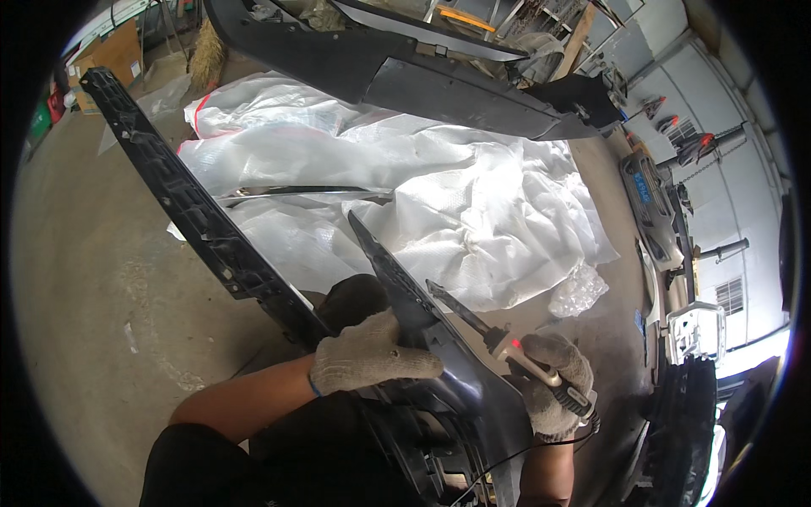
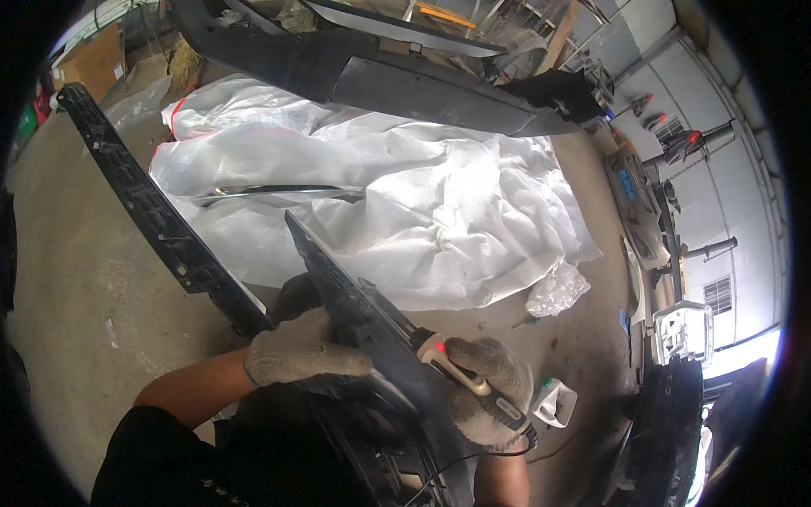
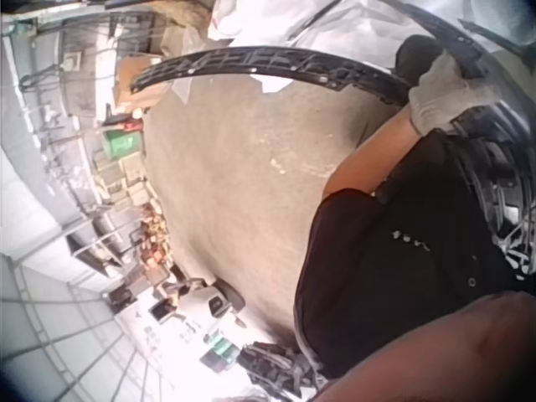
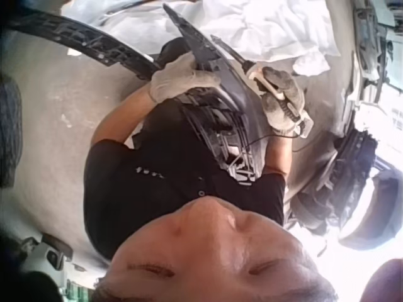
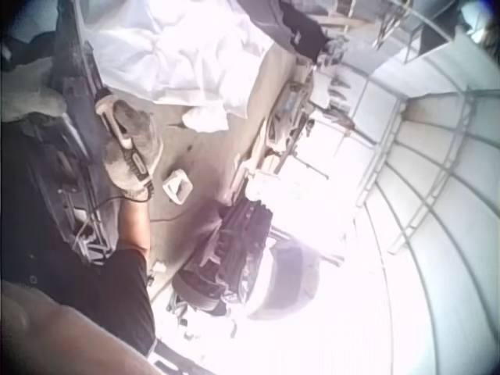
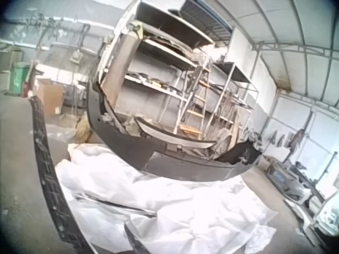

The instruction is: The person holds a black car bumper and uses a heat gun to apply heat to a specific section of the bumper's edge. The person rotates the bumper to access different areas while maintaining the heat application.

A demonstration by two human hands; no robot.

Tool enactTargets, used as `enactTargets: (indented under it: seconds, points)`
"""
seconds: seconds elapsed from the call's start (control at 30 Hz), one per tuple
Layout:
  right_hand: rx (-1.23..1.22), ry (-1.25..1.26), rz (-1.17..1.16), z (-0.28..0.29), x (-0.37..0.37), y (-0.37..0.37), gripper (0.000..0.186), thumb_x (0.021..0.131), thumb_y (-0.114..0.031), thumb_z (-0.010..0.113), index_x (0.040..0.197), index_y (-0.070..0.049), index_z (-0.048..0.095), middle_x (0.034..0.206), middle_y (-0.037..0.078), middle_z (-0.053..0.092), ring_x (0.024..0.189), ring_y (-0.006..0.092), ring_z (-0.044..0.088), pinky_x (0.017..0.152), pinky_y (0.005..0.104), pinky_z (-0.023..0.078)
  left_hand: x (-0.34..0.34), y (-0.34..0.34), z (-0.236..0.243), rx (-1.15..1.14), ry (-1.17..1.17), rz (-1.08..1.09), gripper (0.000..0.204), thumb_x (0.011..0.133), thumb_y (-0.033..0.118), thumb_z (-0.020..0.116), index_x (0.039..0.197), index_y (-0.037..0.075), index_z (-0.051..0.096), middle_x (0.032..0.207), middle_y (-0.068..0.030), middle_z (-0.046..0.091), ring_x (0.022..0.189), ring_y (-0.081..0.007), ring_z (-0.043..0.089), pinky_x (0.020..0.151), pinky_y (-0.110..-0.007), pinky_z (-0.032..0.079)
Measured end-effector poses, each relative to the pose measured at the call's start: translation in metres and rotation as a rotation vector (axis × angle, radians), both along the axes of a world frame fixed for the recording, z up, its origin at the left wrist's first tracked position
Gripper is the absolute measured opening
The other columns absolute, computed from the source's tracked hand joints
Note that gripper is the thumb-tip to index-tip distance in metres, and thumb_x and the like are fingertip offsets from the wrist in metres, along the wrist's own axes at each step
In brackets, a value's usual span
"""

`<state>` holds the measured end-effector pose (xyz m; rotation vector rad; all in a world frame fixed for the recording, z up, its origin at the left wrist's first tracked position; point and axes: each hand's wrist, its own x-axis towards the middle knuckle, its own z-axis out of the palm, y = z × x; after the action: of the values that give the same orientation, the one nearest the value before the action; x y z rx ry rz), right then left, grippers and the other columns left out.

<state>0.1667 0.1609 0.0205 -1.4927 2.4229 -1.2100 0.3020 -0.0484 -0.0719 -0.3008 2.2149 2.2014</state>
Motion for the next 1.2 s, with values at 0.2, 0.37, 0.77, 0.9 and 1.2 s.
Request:
enactTargets:
  seconds: [0.2, 0.37, 0.77, 0.9, 1.2]
  points:
    - [-0.233, -0.284, -0.149, -0.03, 0.014, 0.005, 0.046, 0.078, -0.036, 0.08, 0.104, -0.002, 0.064, 0.084, 0.009, 0.067, 0.076, 0.0197, 0.066, 0.067, 0.031, 0.055, -0.018, 0.01, -0.022, 1.012, 0.221, 0.387, 0.041, 0.1, 0.038, 0.044, 0.123, 0.005, 0.053, 0.118, -0.0142, 0.058, 0.108, -0.0269, 0.056, 0.099, -0.039, 0.044]
    - [-0.422, -0.389, -0.168, -0.055, 0.008, 0.017, 0.052, 0.085, -0.049, 0.069, 0.103, 0.0, 0.065, 0.094, 0.01, 0.069, 0.081, 0.0159, 0.066, 0.07, 0.0296, 0.053, -0.016, -0.011, -0.011, 1.144, 0.279, 0.558, 0.034, 0.103, 0.039, 0.04, 0.112, 0.01, 0.055, 0.113, -0.0107, 0.06, 0.104, -0.0228, 0.058, 0.098, -0.041, 0.044]
    - [-0.479, -0.285, -0.124, -0.051, -0.001, 0.014, 0.056, 0.083, -0.051, 0.072, 0.108, -0.001, 0.063, 0.094, 0.011, 0.067, 0.077, 0.0197, 0.067, 0.065, 0.0292, 0.053, -0.048, -0.048, -0.002, 0.591, 0.454, 0.713, 0.022, 0.096, 0.02, 0.057, 0.108, 0.002, 0.063, 0.096, -0.0081, 0.066, 0.091, -0.0186, 0.061, 0.079, -0.031, 0.046]
    - [-0.383, -0.287, -0.24, -0.02, 0.01, 0.018, 0.035, 0.08, -0.034, 0.072, 0.098, -0.004, 0.069, 0.09, 0.01, 0.069, 0.08, 0.0229, 0.068, 0.072, 0.0341, 0.053, -0.047, -0.05, -0.018, 0.567, 0.393, 0.814, 0.022, 0.097, 0.02, 0.057, 0.109, 0.002, 0.063, 0.092, -0.0096, 0.067, 0.087, -0.0185, 0.062, 0.078, -0.031, 0.047]
    - [-0.397, -0.457, -0.148, -0.019, 0.006, 0.011, 0.066, 0.083, -0.056, 0.07, 0.11, 0.004, 0.064, 0.097, 0.015, 0.069, 0.092, 0.022, 0.067, 0.08, 0.0341, 0.055, -0.035, -0.059, -0.027, 0.541, 0.445, 0.816, 0.025, 0.096, 0.022, 0.06, 0.108, -0.001, 0.061, 0.087, -0.009, 0.063, 0.081, -0.019, 0.059, 0.077, -0.033, 0.049]
